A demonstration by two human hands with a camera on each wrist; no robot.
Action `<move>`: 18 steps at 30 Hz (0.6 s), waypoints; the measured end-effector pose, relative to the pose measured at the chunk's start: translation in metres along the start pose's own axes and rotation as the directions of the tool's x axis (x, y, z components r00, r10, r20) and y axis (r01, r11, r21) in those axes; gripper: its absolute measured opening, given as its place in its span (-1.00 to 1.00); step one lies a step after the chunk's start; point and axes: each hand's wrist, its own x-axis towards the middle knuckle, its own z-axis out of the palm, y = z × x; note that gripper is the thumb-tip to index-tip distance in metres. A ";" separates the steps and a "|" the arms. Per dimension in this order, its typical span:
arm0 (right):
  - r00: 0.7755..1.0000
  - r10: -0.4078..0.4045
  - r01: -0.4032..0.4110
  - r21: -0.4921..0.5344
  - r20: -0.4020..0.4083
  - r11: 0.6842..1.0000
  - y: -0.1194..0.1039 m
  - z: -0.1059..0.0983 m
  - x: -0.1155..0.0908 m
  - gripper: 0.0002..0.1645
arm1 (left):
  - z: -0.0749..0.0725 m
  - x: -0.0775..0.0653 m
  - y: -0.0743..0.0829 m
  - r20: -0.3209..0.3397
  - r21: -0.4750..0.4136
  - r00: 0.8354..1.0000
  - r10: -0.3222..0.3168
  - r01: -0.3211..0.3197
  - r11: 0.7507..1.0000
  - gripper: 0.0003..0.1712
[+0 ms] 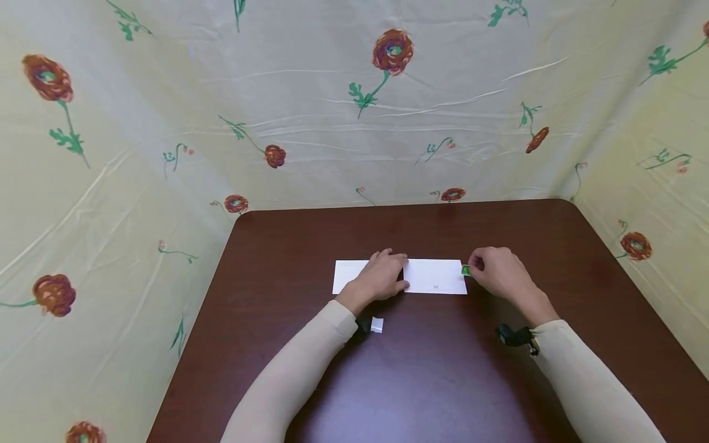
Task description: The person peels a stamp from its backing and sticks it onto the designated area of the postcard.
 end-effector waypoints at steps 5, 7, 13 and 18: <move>1.000 -0.018 0.018 -0.010 0.003 1.000 -0.011 -0.003 -0.001 -0.90 | -0.005 -0.001 0.000 -0.014 -0.013 1.000 0.016 -0.016 1.000 -0.34; 1.000 -0.025 0.025 -0.008 0.002 1.000 -0.015 -0.004 -0.001 -0.91 | -0.006 -0.001 0.000 -0.033 -0.012 0.999 0.037 -0.038 0.999 -0.35; 0.997 -0.079 0.079 -0.002 -0.019 0.997 -0.030 -0.006 -0.005 -0.92 | -0.013 -0.003 0.006 -0.089 -0.017 0.992 0.093 -0.095 0.995 -0.41; 0.991 -0.128 0.128 -0.001 -0.045 0.992 -0.045 -0.010 -0.009 -0.93 | -0.018 -0.006 0.014 -0.114 -0.060 0.988 0.108 -0.116 0.991 -0.44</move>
